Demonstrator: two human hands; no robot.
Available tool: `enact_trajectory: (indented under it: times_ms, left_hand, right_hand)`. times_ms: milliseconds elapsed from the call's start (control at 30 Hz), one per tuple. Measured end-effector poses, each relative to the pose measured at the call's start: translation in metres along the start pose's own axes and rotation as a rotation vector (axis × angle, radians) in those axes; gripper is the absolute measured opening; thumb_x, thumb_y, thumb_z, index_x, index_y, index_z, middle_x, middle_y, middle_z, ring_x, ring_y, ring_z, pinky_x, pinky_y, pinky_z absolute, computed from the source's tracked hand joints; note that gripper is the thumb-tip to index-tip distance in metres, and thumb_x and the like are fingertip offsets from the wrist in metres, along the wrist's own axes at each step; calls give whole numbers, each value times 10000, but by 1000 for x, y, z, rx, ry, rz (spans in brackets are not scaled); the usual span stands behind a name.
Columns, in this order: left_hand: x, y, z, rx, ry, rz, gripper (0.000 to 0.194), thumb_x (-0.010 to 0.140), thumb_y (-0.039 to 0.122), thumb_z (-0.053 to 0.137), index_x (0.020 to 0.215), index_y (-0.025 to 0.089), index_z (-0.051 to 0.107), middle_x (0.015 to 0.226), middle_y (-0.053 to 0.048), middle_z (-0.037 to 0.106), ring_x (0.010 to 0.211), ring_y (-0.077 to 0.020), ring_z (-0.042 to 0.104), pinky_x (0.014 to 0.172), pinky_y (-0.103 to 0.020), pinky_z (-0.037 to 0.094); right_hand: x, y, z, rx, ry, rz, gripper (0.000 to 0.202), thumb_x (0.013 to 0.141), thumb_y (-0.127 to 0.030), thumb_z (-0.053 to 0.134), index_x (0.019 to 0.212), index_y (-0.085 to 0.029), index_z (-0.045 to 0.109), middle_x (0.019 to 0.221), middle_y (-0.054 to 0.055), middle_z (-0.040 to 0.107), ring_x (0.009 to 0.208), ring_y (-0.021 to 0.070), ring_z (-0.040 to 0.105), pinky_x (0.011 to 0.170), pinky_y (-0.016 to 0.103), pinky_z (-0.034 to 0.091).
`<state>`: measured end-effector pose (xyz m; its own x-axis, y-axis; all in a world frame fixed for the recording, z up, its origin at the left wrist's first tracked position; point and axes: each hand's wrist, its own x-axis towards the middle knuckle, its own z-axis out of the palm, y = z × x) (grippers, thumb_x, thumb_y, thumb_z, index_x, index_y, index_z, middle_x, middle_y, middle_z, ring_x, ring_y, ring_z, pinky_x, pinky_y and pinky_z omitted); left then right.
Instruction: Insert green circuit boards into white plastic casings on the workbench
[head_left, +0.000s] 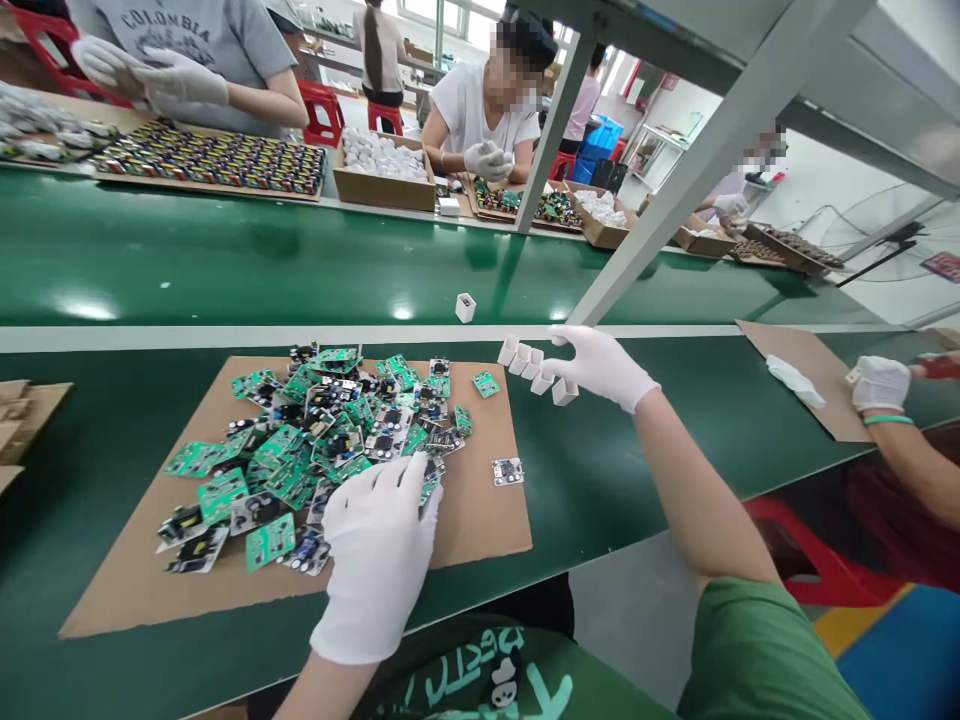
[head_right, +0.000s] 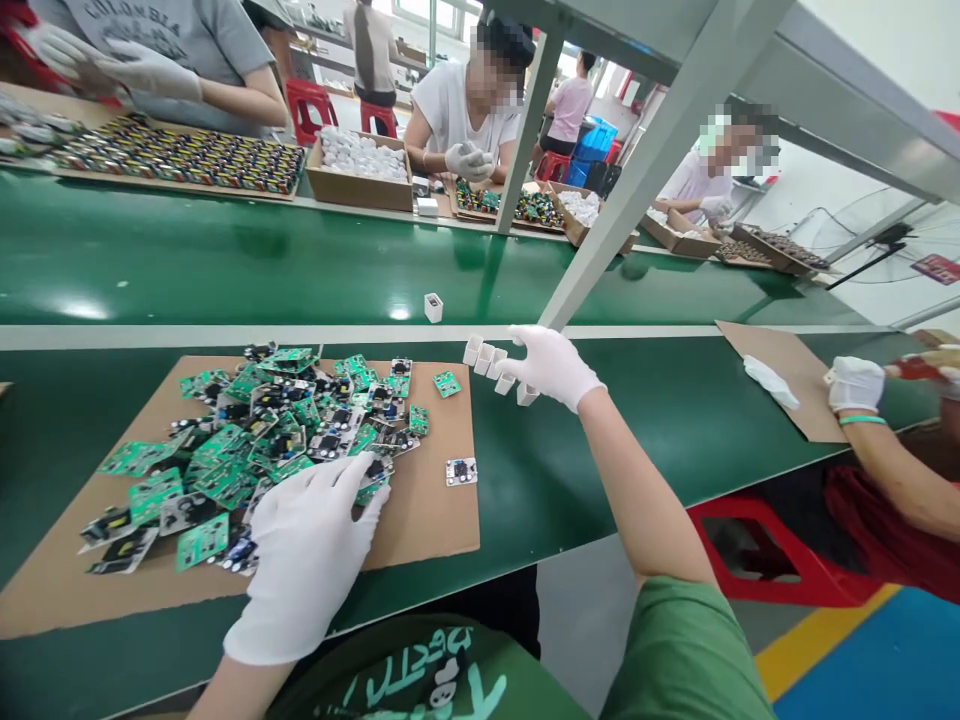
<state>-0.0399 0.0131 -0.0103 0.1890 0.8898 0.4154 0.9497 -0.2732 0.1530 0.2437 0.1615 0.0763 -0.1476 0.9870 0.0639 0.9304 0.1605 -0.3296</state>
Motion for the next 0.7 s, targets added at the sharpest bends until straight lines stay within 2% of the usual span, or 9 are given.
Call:
enact_trajectory:
  times_ms: [67,167,267,400,467,533,600,700]
  left_hand:
    - [1,0,-1,10,5,-10,257,913,203,577,1142,122,661,978,-112,716,934,-327,643,820,-467,441]
    - [3,1,-1,25,14,-6,232,904,205,589,1105,124,670,921,-102,711,872,-320,647,783,-458,441]
    - [4,4,-3,40,69,-16,273,893,248,632,1126,109,662,1017,-137,697,897,-333,636,813,-478,456]
    - [-5,10,-13,-113,181,-12,346,868,221,695,1192,129,614,1097,-145,677,995,-327,627,868,-477,488]
    - [-14,16,-19,-284,205,23,377,868,141,689,1229,151,582,1115,-133,676,1045,-284,633,923,-440,503]
    - [-23,22,-22,-446,156,60,442,887,104,659,1305,171,534,1195,-124,664,1137,-242,624,1007,-392,500]
    - [-31,29,-21,-536,50,71,531,916,149,637,1410,173,445,1324,-132,617,1254,-234,580,1071,-374,488]
    - [-39,34,-12,-615,-114,33,648,918,214,642,1489,193,336,1416,-131,565,1302,-246,560,1068,-391,515]
  right_hand:
    - [-16,10,7,-10,-43,51,552,838,-338,714,1348,-169,586,1293,99,641,1127,287,630,944,390,511]
    - [-24,17,22,-18,-36,99,624,818,-325,726,1395,-172,545,1299,106,635,1025,257,662,915,382,511]
    - [-19,22,37,-43,-30,116,694,799,-351,746,1429,-185,509,1282,100,644,999,259,657,851,372,518]
    - [-20,18,45,-45,37,97,640,830,-311,718,1421,-181,510,1089,65,713,957,265,654,818,374,514]
    - [-34,6,41,-32,121,29,566,834,-266,710,1372,-194,551,990,47,719,938,274,654,851,405,506]
    - [-59,-15,34,44,164,-97,531,851,-235,687,1363,-236,549,972,37,710,973,285,650,918,446,486]
    - [-90,-41,31,180,106,-273,541,880,-224,655,1395,-292,502,1000,29,701,1048,289,634,987,477,452]
    - [-131,-74,36,307,-107,-470,595,863,-161,638,1409,-319,464,1045,39,689,980,269,633,935,464,476]
